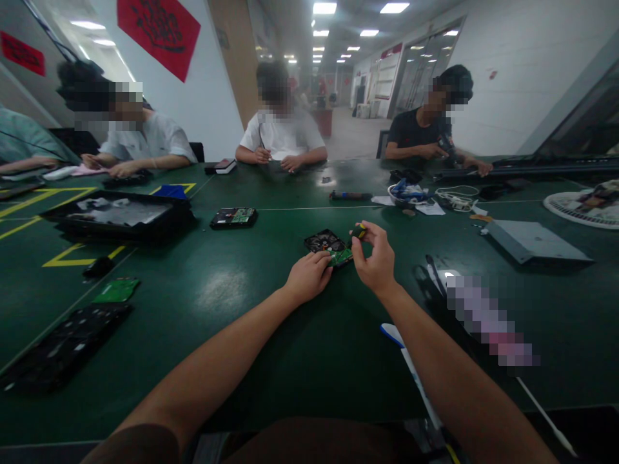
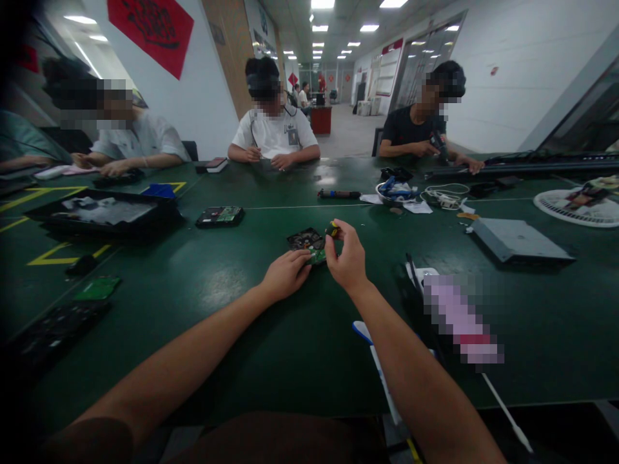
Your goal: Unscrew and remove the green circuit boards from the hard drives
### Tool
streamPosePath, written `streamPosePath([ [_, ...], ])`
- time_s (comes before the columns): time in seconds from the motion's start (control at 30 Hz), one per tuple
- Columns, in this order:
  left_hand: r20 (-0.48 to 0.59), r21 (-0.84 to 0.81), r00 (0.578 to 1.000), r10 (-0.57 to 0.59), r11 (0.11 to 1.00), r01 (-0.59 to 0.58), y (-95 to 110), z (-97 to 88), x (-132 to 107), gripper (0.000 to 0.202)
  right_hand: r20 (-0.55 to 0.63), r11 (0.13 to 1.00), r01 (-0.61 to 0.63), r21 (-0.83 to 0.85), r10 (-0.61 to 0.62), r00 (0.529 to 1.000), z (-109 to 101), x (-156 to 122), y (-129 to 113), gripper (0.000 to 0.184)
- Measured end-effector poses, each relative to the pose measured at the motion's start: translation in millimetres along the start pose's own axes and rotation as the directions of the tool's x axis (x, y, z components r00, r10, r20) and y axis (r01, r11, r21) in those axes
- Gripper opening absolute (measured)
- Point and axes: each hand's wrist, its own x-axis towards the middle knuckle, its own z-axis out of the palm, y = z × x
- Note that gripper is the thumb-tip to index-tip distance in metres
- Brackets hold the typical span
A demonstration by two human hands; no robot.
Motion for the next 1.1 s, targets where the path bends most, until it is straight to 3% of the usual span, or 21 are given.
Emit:
streamPosePath([
  [0.27, -0.003, 0.007, 1.000, -0.014, 1.000, 0.014, -0.1, 2.3, 0.0, 0.032, 0.031, 0.998, 0.050, -0.049, -0.048, 0.998, -3.6, 3.1, -4.9, 0.046],
  [0.9, -0.007, 0.001, 1.000, -0.002, 1.000, 0.002, -1.7, 3.2, 0.2, 0.033, -0.018, 0.999, 0.025, -0.040, -0.026, 1.000, -0.8, 1.4, 1.9, 0.045],
  [1.1, -0.004, -0.005, 1.000, -0.007, 1.000, 0.007, -1.0, 1.6, 0.7, 0.033, 0.017, 0.997, 0.044, -0.058, -0.043, 0.999, -2.8, 2.1, -2.3, 0.042],
])
